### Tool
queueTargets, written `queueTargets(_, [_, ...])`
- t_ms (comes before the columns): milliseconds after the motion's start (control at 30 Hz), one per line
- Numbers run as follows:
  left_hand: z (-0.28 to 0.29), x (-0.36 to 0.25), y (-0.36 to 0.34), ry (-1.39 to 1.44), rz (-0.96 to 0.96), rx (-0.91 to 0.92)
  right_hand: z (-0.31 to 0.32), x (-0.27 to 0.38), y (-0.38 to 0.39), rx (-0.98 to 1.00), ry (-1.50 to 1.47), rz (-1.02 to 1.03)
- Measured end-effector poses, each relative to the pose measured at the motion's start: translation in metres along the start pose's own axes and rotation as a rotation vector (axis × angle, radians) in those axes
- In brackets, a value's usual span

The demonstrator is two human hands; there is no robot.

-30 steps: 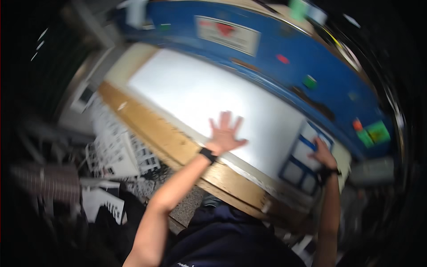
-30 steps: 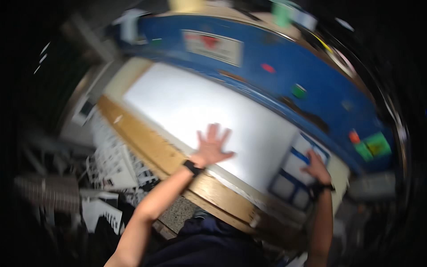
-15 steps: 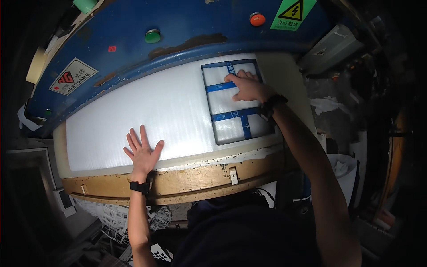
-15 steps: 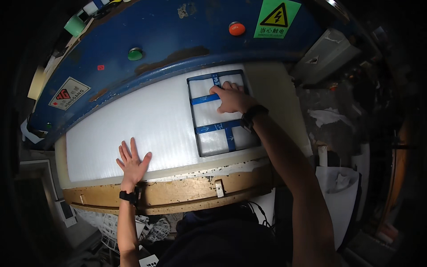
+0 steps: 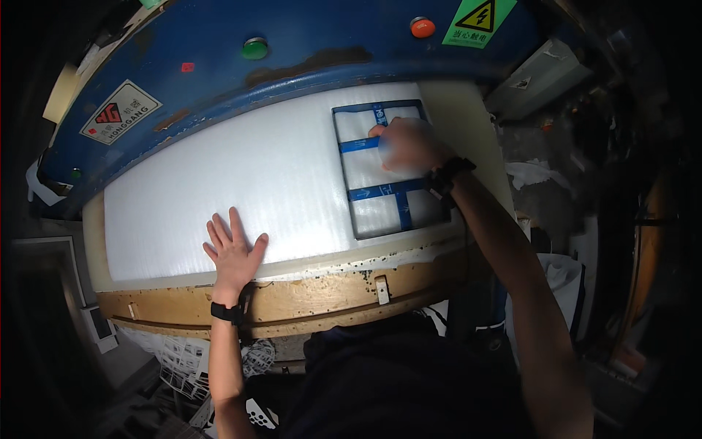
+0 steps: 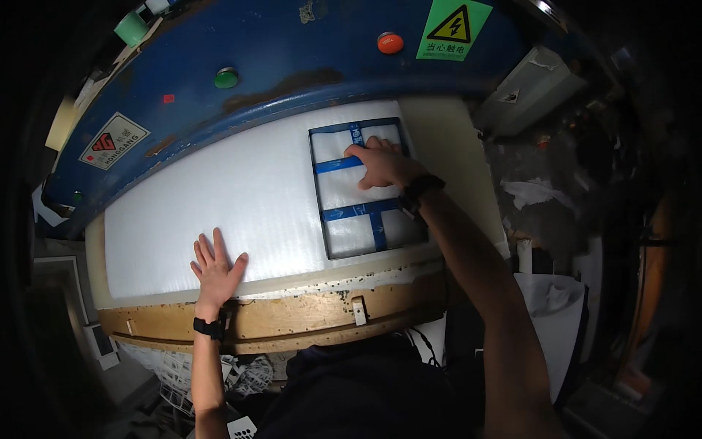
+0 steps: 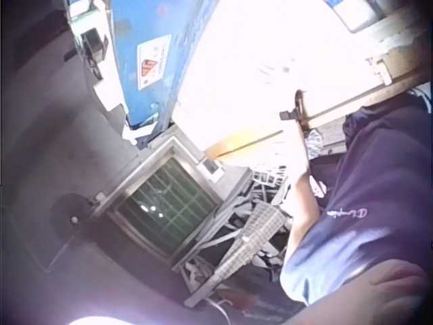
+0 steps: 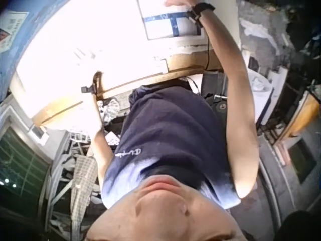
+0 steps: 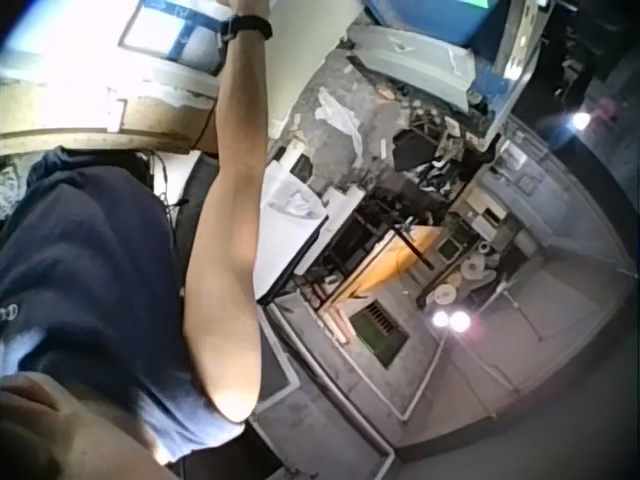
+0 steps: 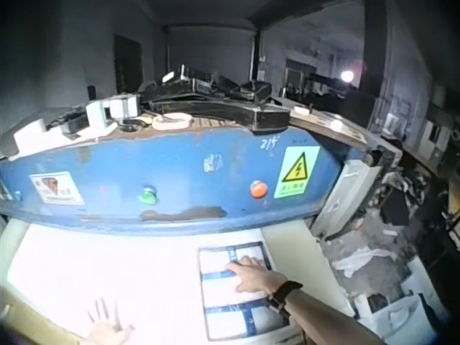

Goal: The person repeatedly places a rectangular frame onto a white surface on a machine, adjusts its position, and then removes it. This cycle of placing, aligning, and removing the frame is performed multiple times throughout the video.

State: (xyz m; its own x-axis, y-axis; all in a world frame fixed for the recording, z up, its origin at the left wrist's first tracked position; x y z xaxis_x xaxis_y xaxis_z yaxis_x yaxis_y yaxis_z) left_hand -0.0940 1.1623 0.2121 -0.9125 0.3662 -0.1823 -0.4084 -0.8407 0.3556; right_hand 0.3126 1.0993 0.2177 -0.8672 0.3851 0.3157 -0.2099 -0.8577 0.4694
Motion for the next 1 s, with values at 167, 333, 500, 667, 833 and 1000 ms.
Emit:
queueTargets(167, [0.003,-0.037,0.021,0.033,-0.169,0.050,0.004,-0.003,-0.006,-0.057,-0.041,0.016])
queueTargets(333, [-0.013,-0.032,0.023,0.016,-0.178,-0.002,0.022,0.009,-0.005,-0.129,-0.040,0.128])
queueTargets(500, [-0.015,-0.027,0.025,0.044,-0.168,-0.019,0.023,0.009,-0.012,-0.170,0.017,0.207])
queueTargets(667, [-0.015,-0.029,0.026,0.039,-0.171,-0.025,0.026,0.012,-0.004,-0.219,-0.005,0.225])
queueTargets(833, [-0.018,-0.026,0.026,0.042,-0.169,-0.028,0.026,0.016,-0.016,-0.133,0.016,0.161])
queueTargets(1000, [-0.016,-0.027,0.027,0.048,-0.165,-0.014,0.031,0.023,-0.012,-0.095,-0.002,0.077])
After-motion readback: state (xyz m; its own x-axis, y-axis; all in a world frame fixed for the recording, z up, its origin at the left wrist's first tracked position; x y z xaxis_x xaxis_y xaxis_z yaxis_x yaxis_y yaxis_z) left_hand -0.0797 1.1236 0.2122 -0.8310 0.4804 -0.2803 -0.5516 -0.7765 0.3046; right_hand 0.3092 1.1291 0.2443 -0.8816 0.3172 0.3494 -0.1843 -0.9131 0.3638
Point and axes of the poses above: each hand's wrist, its own y-axis away from the middle knuckle, its own z-axis out of the back of the hand, x = y × z, the point moved 5 cm from there along -y, towards the middle knuckle, and after that the axes turned 5 degrees about -z, right-handed, at the moved point
